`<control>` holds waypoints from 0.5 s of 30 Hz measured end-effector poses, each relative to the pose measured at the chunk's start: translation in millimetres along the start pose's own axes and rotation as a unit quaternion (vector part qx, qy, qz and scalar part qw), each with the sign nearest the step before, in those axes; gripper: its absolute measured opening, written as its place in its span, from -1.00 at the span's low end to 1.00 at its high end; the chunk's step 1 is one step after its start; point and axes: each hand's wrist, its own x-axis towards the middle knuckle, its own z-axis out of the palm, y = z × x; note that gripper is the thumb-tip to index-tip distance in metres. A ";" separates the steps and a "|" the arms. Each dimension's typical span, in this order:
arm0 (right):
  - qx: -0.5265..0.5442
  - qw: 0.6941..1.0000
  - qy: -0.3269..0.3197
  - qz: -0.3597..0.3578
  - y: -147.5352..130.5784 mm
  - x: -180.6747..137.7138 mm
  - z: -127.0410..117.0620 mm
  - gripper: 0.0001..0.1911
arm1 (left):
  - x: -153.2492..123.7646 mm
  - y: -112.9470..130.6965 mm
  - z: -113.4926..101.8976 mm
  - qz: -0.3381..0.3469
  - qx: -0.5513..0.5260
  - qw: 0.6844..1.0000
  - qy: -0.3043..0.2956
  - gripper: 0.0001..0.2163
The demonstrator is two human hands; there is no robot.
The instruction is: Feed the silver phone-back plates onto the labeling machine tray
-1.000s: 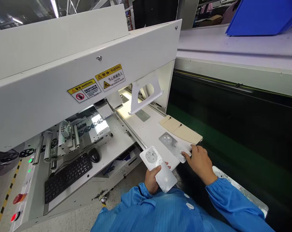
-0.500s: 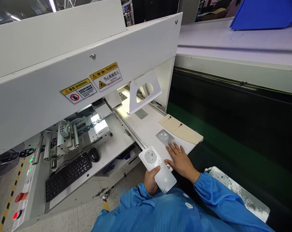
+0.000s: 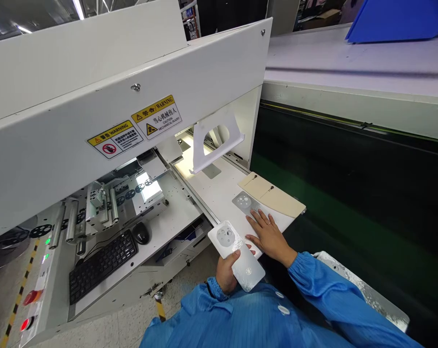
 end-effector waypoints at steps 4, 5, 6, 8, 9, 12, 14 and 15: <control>-0.003 1.000 0.004 0.004 -0.2 1.8 -0.3 -0.40 | 1.0 -0.3 0.0 0.003 -0.001 1.000 -0.002 -0.65; -0.002 1.000 0.004 0.006 -0.3 2.4 -0.2 -0.40 | 1.2 -0.3 0.0 0.004 -0.002 1.000 0.000 -0.65; -0.002 1.000 0.004 0.007 -0.4 3.0 -0.2 -0.40 | 1.3 -0.3 0.0 0.006 -0.004 1.000 0.001 -0.65; -0.003 1.000 0.002 0.008 -0.8 4.4 -0.3 -0.39 | 1.6 -0.2 -0.3 0.005 -0.005 1.000 0.005 -0.64; -0.004 1.000 0.000 0.008 -1.2 5.0 -0.5 -0.39 | 1.6 -0.2 -0.4 0.004 -0.005 1.000 0.005 -0.64; -0.007 1.000 0.000 0.010 -3.7 5.9 -1.4 -0.37 | 1.4 0.0 -0.5 0.004 -0.003 1.000 0.002 -0.64; -0.004 1.000 0.007 0.009 -6.2 5.1 -1.7 -0.37 | 1.3 0.0 -0.3 0.005 -0.007 1.000 -0.001 -0.64; 0.001 1.000 0.013 0.008 -7.4 4.4 -1.8 -0.37 | 1.5 0.0 -0.1 0.005 -0.011 1.000 -0.002 -0.65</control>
